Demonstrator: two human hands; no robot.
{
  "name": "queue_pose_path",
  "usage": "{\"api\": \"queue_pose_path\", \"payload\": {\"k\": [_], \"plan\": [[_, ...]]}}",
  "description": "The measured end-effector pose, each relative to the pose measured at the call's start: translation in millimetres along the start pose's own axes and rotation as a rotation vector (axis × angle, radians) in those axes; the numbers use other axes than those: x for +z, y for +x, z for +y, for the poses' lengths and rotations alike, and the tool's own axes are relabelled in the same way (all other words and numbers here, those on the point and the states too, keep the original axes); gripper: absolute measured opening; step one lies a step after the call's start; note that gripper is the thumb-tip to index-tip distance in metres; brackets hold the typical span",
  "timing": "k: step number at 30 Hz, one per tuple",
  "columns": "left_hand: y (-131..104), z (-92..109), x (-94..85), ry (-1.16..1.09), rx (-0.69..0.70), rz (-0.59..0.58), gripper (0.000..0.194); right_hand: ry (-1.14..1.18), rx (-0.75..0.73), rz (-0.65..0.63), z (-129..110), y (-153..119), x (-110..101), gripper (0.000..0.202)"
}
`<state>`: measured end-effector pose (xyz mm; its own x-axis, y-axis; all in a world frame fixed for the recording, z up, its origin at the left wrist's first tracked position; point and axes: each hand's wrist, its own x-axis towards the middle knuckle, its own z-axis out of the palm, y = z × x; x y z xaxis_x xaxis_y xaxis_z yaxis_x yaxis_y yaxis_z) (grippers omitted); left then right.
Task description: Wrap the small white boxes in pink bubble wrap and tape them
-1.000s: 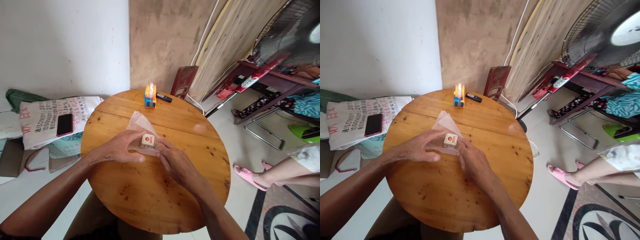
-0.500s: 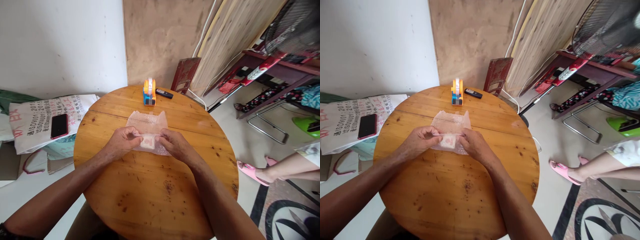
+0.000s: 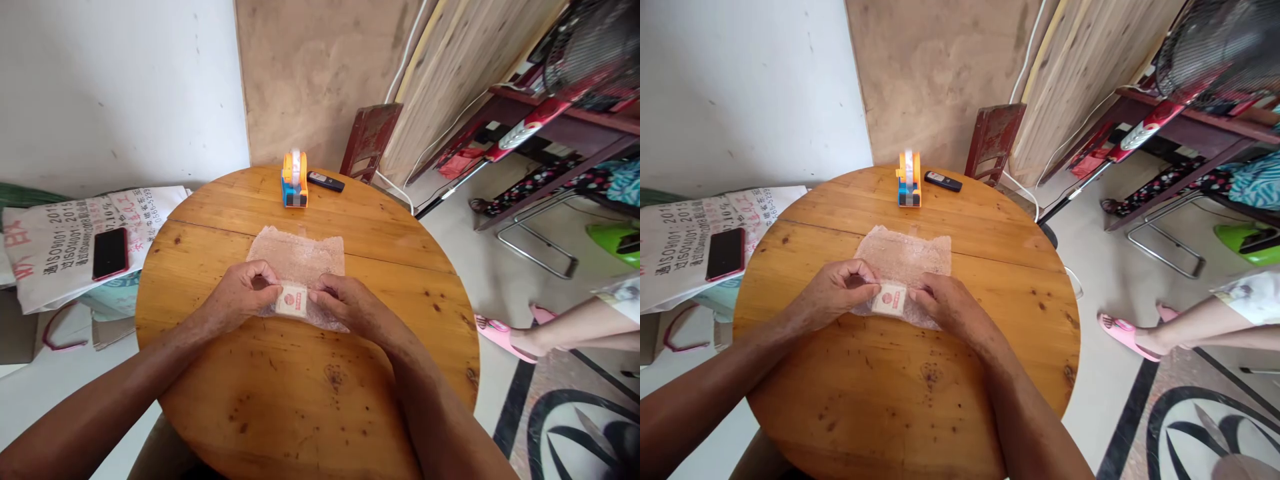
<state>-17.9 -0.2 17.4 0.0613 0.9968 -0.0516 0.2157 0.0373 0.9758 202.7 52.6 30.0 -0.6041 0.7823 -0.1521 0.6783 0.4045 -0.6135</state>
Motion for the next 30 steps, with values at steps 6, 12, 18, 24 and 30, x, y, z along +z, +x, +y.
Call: {"api": "queue_pose_path", "payload": {"k": [6, 12, 18, 24, 30], "plan": [[1, -1, 1.5, 0.008, 0.002, 0.016, 0.02, -0.147, 0.007, 0.132, -9, -4, 3, 0.006], [0, -1, 0.4, 0.018, -0.023, 0.006, 0.025, -0.377, -0.385, 0.392, -19, -7, 10, 0.017], [2, -1, 2.1, 0.004, -0.033, -0.024, 0.026, -0.443, -0.562, 0.258, -30, -11, 20, 0.022], [-8, -3, -20.4, 0.052, -0.04, -0.051, 0.038, -0.562, -0.493, 0.23, -33, -11, 26, 0.023], [-20, -2, -43.2, 0.301, -0.157, 0.035, 0.037, -0.664, -0.489, 0.234, -41, -11, 28, 0.024]]}}
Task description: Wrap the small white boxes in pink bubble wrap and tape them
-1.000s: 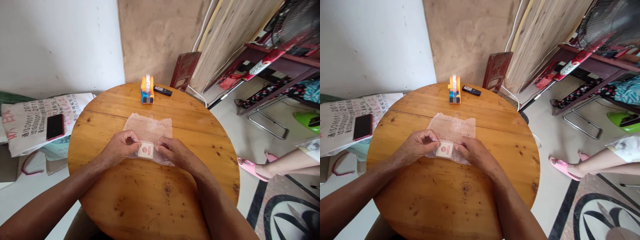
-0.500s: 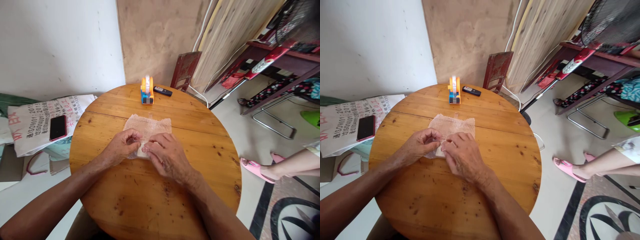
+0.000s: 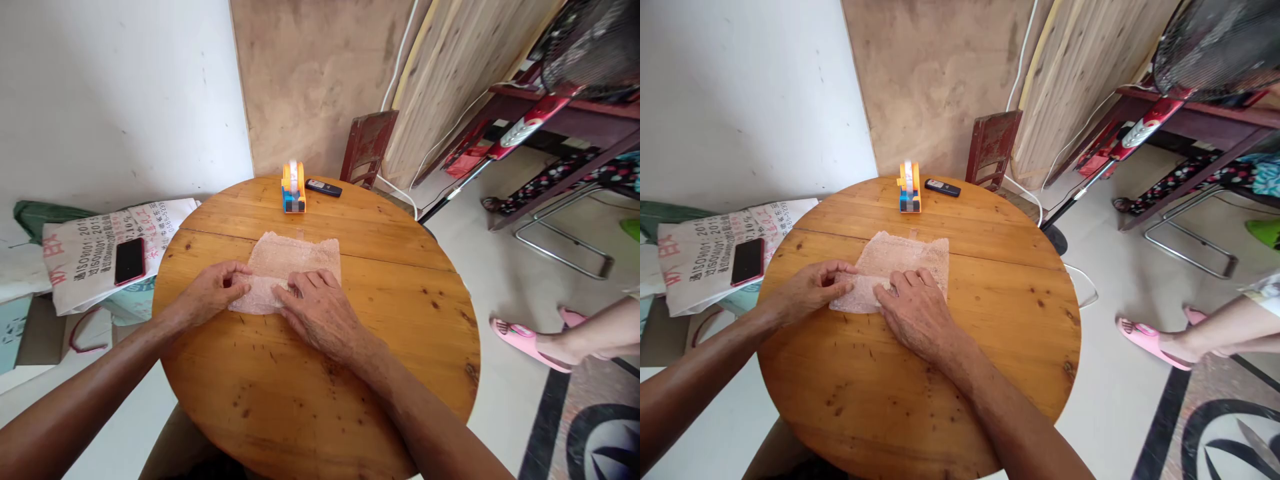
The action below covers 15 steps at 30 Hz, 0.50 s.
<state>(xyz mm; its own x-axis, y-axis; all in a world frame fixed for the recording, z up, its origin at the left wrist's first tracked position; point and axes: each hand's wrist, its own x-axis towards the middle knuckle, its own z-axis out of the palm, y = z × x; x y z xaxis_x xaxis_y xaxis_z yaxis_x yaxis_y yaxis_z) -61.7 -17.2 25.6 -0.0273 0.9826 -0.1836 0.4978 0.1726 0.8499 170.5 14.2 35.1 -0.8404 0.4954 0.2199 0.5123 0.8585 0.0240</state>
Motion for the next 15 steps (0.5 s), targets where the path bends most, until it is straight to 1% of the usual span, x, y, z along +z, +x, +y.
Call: {"api": "queue_pose_path", "payload": {"k": [1, 4, 6, 8, 10, 12, 15], "plan": [[1, 0, 0.7, 0.069, 0.006, 0.018, 0.035, -0.02, 0.002, -0.002, -1, 1, 0, 0.025], [5, 0, 3.9, 0.243, 0.06, 0.121, 0.033, -0.068, 0.014, -0.004, -6, 2, -1, 0.027], [4, 1, 2.6, 0.272, 0.048, 0.145, 0.034, -0.08, 0.019, -0.008, -8, 3, -2, 0.026], [0, 2, -1.9, 0.205, -0.062, 0.106, 0.04, -0.081, 0.015, -0.008, -10, 4, -2, 0.025], [-6, 4, -6.9, 0.079, -0.214, 0.059, 0.045, -0.076, 0.013, -0.001, -10, 4, -3, 0.023], [-11, 7, -8.9, -0.048, -0.327, 0.017, 0.047, -0.067, 0.009, 0.007, -9, 5, -3, 0.022], [-13, 10, -3.1, -0.189, -0.379, -0.025, 0.044, -0.053, 0.005, 0.011, -8, 5, -2, 0.021]]}}
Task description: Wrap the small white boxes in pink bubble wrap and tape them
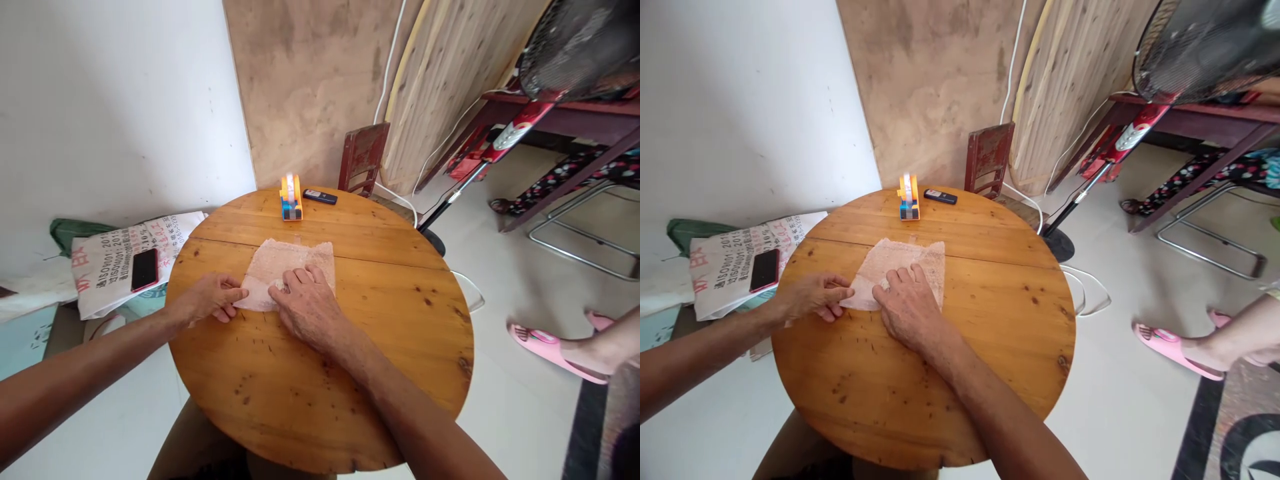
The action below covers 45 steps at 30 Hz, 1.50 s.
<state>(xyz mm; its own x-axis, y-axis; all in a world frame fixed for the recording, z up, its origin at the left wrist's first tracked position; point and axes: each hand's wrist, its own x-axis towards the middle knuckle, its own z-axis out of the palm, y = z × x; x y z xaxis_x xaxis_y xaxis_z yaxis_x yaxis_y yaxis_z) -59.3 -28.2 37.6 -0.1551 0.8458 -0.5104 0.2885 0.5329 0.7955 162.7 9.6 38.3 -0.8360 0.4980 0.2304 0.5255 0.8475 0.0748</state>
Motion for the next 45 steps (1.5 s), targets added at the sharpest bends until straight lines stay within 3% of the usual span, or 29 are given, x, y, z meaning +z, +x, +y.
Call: {"api": "queue_pose_path", "payload": {"k": [7, 12, 16, 19, 22, 25, 28, 31, 35, 41, 45], "plan": [[7, 5, 30.4, -0.304, 0.137, 0.035, 0.039, 0.039, -0.001, 0.017, 2, -1, 1, 0.023], [2, 15, 55.4, -0.284, 0.245, 0.03, 0.033, 0.185, 0.042, 0.103, 5, -4, 5, 0.041], [-1, 23, 63.8, -0.124, 0.335, 0.026, 0.024, 0.247, 0.07, 0.116, 8, -3, 9, 0.058], [-6, 28, 57.1, 0.068, 0.383, -0.067, 0.018, 0.274, 0.093, 0.098, 9, -2, 9, 0.063], [-12, 32, 48.9, 0.228, 0.461, -0.213, 0.012, 0.36, 0.095, 0.058, 13, -3, 1, 0.056], [-14, 34, 49.1, 0.46, 0.599, -0.146, 0.012, 0.498, 0.121, 0.055, 25, -7, -13, 0.046], [-11, 29, 53.9, 0.709, 0.719, 0.031, 0.02, 0.595, 0.334, 0.112, 46, -18, -29, 0.039], [-2, 17, 54.4, 0.776, 0.843, 0.147, 0.015, 0.57, 0.61, -0.011, 64, -39, -37, 0.024], [12, 3, 50.7, 0.676, 1.041, 0.174, 0.012, 0.594, 0.773, -0.192, 64, -68, -26, 0.038], [15, 3, 52.7, 0.653, 1.06, 0.147, 0.013, 0.723, 0.981, -0.081, 45, -60, 5, 0.054], [11, 8, 52.8, 0.757, 1.052, 0.135, 0.01, 0.872, 1.003, -0.007, 42, -46, 15, 0.041]]}}
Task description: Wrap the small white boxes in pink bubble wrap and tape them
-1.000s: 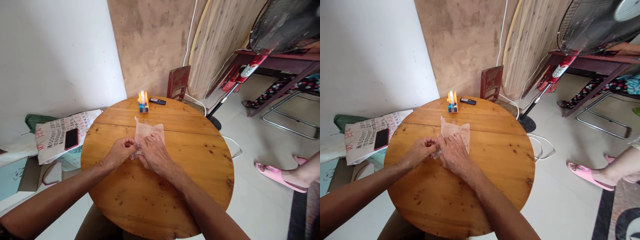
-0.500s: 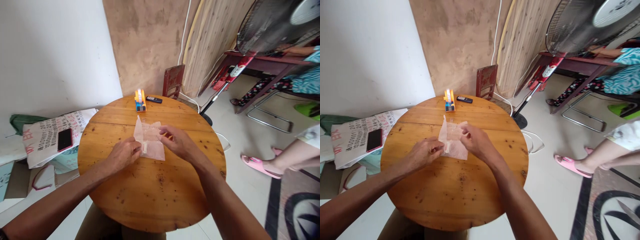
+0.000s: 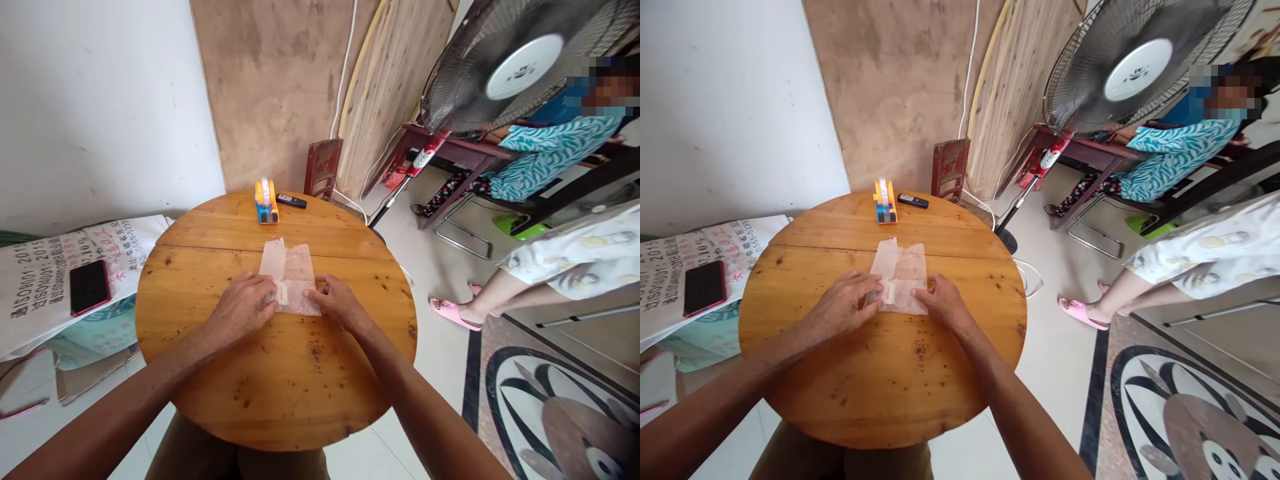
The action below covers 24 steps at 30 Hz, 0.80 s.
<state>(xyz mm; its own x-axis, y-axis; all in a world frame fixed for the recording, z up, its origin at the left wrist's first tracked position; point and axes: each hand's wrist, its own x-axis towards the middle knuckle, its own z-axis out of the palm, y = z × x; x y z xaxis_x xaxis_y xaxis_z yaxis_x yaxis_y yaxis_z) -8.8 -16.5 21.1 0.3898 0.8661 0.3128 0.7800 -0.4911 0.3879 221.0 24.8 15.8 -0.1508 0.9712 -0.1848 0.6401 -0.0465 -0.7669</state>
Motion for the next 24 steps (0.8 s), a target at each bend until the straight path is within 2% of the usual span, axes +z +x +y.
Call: {"api": "queue_pose_path", "payload": {"k": [4, 9, 13, 17, 19, 24], "plan": [[2, -1, -3.4, 0.043, 0.029, -0.04, 0.012, 0.074, -0.023, -0.04, -1, 0, 4, 0.028], [3, -2, -2.6, 0.041, 0.055, -0.044, 0.012, 0.084, -0.066, -0.107, -6, -7, 0, 0.032], [2, -2, 0.9, 0.01, 0.035, -0.013, 0.011, 0.104, -0.086, -0.069, -15, -13, 3, 0.028], [3, -2, 4.2, -0.003, 0.029, -0.018, 0.01, 0.248, -0.078, 0.018, -27, -15, 16, 0.024], [4, -2, 5.5, -0.011, 0.041, -0.015, 0.01, 0.286, -0.082, 0.007, -34, -13, 22, 0.02], [4, -1, 7.7, -0.069, 0.026, 0.003, 0.015, 0.147, -0.168, -0.008, -49, -7, 32, 0.016]]}}
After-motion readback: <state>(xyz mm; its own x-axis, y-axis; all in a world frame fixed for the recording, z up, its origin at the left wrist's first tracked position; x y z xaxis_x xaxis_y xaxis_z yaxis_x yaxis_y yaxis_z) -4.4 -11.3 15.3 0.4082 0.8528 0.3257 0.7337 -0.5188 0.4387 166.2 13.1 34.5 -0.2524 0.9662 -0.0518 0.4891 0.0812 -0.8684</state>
